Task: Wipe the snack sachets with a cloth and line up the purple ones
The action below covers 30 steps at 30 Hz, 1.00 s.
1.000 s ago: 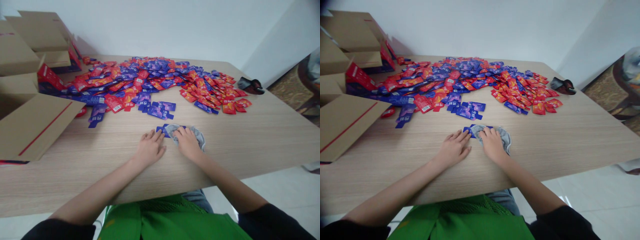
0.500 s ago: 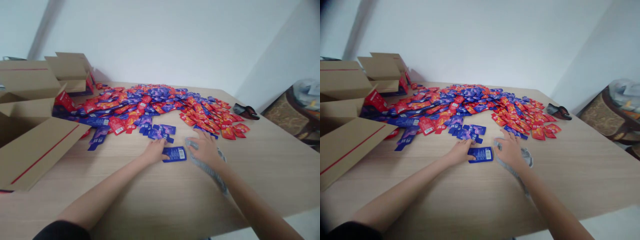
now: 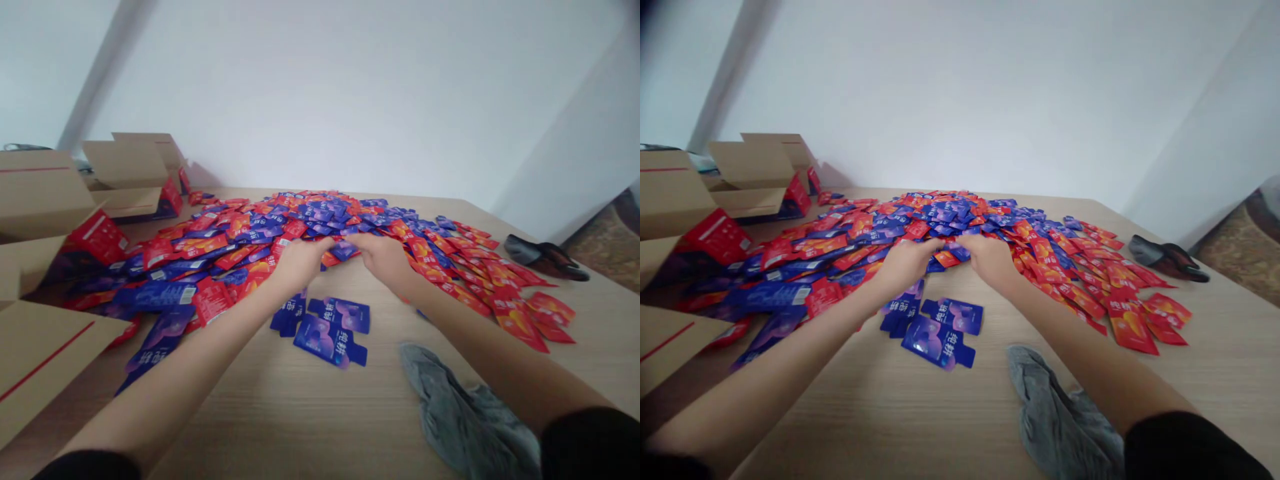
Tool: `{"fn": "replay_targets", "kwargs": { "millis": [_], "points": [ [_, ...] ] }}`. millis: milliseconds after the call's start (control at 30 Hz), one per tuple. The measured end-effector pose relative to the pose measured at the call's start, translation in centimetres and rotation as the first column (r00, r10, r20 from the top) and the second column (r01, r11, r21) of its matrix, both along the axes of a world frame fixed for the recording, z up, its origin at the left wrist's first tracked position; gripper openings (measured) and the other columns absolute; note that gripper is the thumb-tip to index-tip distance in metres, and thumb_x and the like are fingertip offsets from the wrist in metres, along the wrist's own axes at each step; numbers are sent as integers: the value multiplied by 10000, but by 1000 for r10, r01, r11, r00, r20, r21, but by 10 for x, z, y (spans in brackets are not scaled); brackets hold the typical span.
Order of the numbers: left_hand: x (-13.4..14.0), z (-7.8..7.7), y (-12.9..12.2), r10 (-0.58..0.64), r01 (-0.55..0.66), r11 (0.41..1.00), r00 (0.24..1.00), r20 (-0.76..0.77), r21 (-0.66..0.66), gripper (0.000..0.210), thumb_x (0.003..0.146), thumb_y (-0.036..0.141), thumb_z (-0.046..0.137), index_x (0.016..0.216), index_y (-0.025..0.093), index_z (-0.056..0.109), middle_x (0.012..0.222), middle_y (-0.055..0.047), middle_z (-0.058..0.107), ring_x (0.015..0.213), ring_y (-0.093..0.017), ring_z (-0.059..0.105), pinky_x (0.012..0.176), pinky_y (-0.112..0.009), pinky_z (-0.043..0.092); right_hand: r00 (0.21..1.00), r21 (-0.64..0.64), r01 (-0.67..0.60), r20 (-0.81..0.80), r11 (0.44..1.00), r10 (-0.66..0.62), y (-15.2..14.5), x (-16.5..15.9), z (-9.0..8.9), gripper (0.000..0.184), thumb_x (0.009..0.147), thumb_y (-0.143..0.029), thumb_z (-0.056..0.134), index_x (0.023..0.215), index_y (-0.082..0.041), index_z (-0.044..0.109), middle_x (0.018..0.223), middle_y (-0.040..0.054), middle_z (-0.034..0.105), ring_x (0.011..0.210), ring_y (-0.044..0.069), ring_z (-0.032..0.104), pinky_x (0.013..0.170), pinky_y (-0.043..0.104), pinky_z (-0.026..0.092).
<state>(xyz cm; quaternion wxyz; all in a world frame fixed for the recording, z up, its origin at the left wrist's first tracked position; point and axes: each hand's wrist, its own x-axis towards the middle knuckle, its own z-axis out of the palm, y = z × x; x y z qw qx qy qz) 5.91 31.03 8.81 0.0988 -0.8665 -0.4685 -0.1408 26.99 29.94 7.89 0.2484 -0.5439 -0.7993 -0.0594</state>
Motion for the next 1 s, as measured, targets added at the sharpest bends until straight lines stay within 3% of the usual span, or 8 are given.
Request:
{"fn": "replay_targets", "kwargs": {
  "millis": [100,200,367,500,633,733,867,1000],
  "points": [
    [12,10,91,0,-12,989,997,80,150,494,925,90,392,1343,286,570,1204,-82,698,1043,-224,675,921,-365,468,998,155,45,-51,987,-38,95,-4,6,489,894,-66,373,1296,-196,619,1361,38,604,1262,191,544,1051,332,423],
    [22,0,163,35,-43,992,997,66,118,511,924,78,392,1367,283,544,1382,-88,580,1272,-235,539,1054,-433,382,995,91,102,0,991,-102,166,-12,-8,524,894,-55,361,1366,-174,552,1450,76,516,1359,218,430,1117,395,354],
    [17,-48,206,67,-70,995,997,-40,-78,563,882,101,464,1429,235,469,1491,-107,457,1308,-337,488,1011,-508,423,985,-124,158,89,980,-147,200,-21,-48,575,894,-173,450,1468,-178,416,1541,146,369,1365,343,402,1090,553,329],
    [-7,-61,185,-14,6,989,998,-56,-149,507,937,175,372,1437,170,454,1521,-110,414,1368,-312,407,1074,-490,372,994,-105,100,50,989,-95,164,-11,-45,654,888,-173,432,1524,-157,283,1533,152,375,1363,300,407,1102,475,328],
    [-24,-52,136,-153,136,960,987,-54,-245,441,900,127,375,1239,198,647,1293,-57,647,1181,-197,583,1012,-291,422,995,-345,-58,61,937,85,92,0,-35,385,924,-218,396,1235,-192,621,1168,91,692,1061,229,638,890,317,470],
    [-24,-54,90,-273,242,906,961,-41,-348,364,923,197,411,1149,232,694,1130,-32,719,1021,-181,648,900,-257,460,985,-535,-36,122,844,119,36,1,-47,326,915,-377,500,1088,-173,687,1071,111,721,1001,236,660,803,277,469],
    [-14,-73,38,-372,321,837,928,-32,-444,287,860,412,594,1067,241,695,1095,-43,696,1015,-214,632,853,-285,454,995,-629,-1,79,778,66,-7,0,-74,569,751,-505,720,1186,-148,634,997,112,730,860,230,673,655,254,447],
    [-1,-85,16,-361,314,836,932,-21,-450,331,777,448,688,969,180,659,970,-62,686,937,-233,630,789,-297,456,998,-651,-40,5,758,57,-19,-6,-78,312,785,-433,712,926,-155,703,765,35,722,693,177,652,554,231,399]
  ]
}}
